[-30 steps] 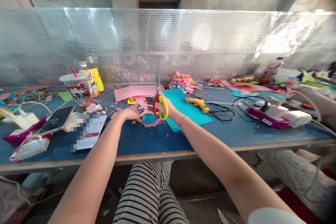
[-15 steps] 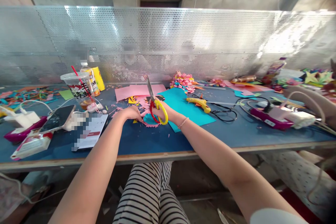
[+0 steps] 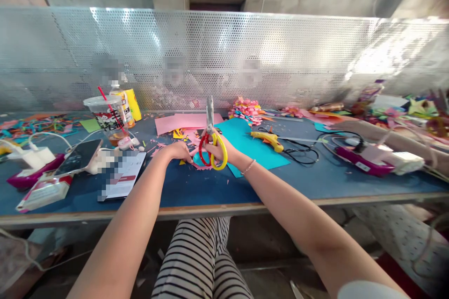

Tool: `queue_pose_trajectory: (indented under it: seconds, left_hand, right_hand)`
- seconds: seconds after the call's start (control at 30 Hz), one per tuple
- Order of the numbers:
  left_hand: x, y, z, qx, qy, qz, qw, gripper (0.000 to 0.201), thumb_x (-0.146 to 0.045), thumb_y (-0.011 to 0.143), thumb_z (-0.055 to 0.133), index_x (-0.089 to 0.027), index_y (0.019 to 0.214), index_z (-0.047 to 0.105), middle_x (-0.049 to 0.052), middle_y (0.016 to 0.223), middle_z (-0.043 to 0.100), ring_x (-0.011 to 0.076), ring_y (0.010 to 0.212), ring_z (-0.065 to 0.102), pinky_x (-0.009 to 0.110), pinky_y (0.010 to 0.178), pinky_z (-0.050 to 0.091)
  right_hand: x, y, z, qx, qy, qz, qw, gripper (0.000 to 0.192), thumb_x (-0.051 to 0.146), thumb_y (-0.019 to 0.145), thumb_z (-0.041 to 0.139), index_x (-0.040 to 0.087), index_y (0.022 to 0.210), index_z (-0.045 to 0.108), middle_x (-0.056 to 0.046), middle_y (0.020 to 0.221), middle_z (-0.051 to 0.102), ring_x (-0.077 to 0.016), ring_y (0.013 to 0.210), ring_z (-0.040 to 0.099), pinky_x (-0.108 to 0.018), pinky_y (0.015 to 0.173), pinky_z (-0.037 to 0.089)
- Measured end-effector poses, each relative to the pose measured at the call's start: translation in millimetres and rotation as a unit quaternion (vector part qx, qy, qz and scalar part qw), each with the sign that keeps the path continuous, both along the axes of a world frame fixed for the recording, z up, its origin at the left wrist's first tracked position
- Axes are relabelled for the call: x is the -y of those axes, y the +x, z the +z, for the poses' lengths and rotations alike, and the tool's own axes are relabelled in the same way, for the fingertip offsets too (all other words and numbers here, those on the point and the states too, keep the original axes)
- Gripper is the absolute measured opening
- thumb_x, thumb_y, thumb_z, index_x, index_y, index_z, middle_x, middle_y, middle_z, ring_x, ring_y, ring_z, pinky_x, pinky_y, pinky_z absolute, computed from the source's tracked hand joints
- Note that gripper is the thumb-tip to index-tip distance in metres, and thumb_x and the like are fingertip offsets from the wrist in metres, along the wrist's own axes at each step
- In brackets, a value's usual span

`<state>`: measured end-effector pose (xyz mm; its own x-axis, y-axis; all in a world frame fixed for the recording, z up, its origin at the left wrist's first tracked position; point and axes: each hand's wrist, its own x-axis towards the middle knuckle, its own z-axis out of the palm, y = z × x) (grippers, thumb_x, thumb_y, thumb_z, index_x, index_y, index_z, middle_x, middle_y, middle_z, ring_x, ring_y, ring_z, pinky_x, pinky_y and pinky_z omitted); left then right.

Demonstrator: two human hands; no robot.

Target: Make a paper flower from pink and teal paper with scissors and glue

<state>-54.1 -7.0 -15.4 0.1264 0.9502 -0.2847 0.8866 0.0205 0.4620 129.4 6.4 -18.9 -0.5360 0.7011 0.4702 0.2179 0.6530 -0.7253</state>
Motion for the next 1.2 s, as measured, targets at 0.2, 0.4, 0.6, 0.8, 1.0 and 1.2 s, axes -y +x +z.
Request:
queue_pose_trajectory:
  seconds: [0.2, 0.4, 0.6, 0.8, 1.0, 1.2]
  left_hand:
    - [-1, 2, 3.1, -0.032, -0.001, 0.0, 0.999, 0.022, -0.035, 0.045, 0.069, -0.017, 0.052, 0.06, -0.001, 0.056, 0.052, 0.0135, 0.059, 0.046, 0.024, 0.053, 0.035]
    - [-1, 1, 1.3, -0.022, 0.004, -0.006, 1.0, 0.021, -0.034, 0.046, 0.068, -0.016, 0.05, 0.058, -0.001, 0.054, 0.051, 0.0138, 0.058, 0.046, 0.025, 0.053, 0.034]
    - [-1, 1, -1.3, 0.018, -0.002, -0.008, 1.0, 0.013, -0.025, 0.048, 0.065, -0.014, 0.052, 0.06, 0.003, 0.06, 0.06, 0.0151, 0.062, 0.052, 0.025, 0.059, 0.04]
    - [-1, -3, -3.2, 0.067, 0.0, -0.018, 0.998, 0.013, -0.023, 0.046, 0.066, -0.014, 0.055, 0.062, 0.002, 0.06, 0.061, 0.0154, 0.064, 0.055, 0.023, 0.058, 0.041]
    - [-2, -3, -0.8, 0.02, 0.007, 0.0, 1.0, 0.017, -0.03, 0.044, 0.07, -0.016, 0.054, 0.064, -0.001, 0.056, 0.06, 0.0138, 0.062, 0.052, 0.022, 0.058, 0.039]
    - [-1, 0, -0.9, 0.022, 0.017, 0.012, 1.0, 0.015, -0.027, 0.042, 0.07, -0.016, 0.047, 0.061, -0.001, 0.051, 0.058, 0.014, 0.057, 0.05, 0.023, 0.056, 0.039]
  right_hand:
    - [4, -5, -6.1, 0.051, -0.038, -0.01, 0.998, 0.027, 0.018, 0.063, 0.045, 0.021, 0.089, 0.04, 0.008, 0.058, 0.045, -0.0083, 0.043, 0.041, -0.019, 0.036, 0.033]
    - [5, -4, -7.3, 0.066, -0.026, 0.015, 0.997, 0.023, 0.017, 0.067, 0.044, 0.021, 0.09, 0.04, 0.008, 0.055, 0.044, -0.0079, 0.041, 0.039, -0.019, 0.038, 0.034]
    - [23, 0, -5.2, 0.129, 0.172, 0.066, 0.974, 0.03, 0.013, 0.066, 0.046, 0.019, 0.095, 0.041, 0.0, 0.072, 0.053, -0.0125, 0.061, 0.048, -0.024, 0.058, 0.04]
    - [34, -2, -6.1, 0.143, 0.181, 0.065, 0.971, 0.027, 0.017, 0.066, 0.048, 0.019, 0.093, 0.042, 0.0, 0.069, 0.052, -0.014, 0.06, 0.049, -0.025, 0.055, 0.038]
    - [11, -12, -6.0, -0.113, 0.01, -0.05, 0.992, 0.025, 0.014, 0.066, 0.042, 0.022, 0.089, 0.039, 0.006, 0.061, 0.046, -0.0095, 0.049, 0.044, -0.022, 0.048, 0.039]
    - [-3, -20, -15.7, -0.106, -0.153, -0.02, 0.982, 0.03, 0.013, 0.065, 0.041, 0.023, 0.093, 0.038, 0.01, 0.05, 0.041, -0.0075, 0.032, 0.036, -0.02, 0.032, 0.03]
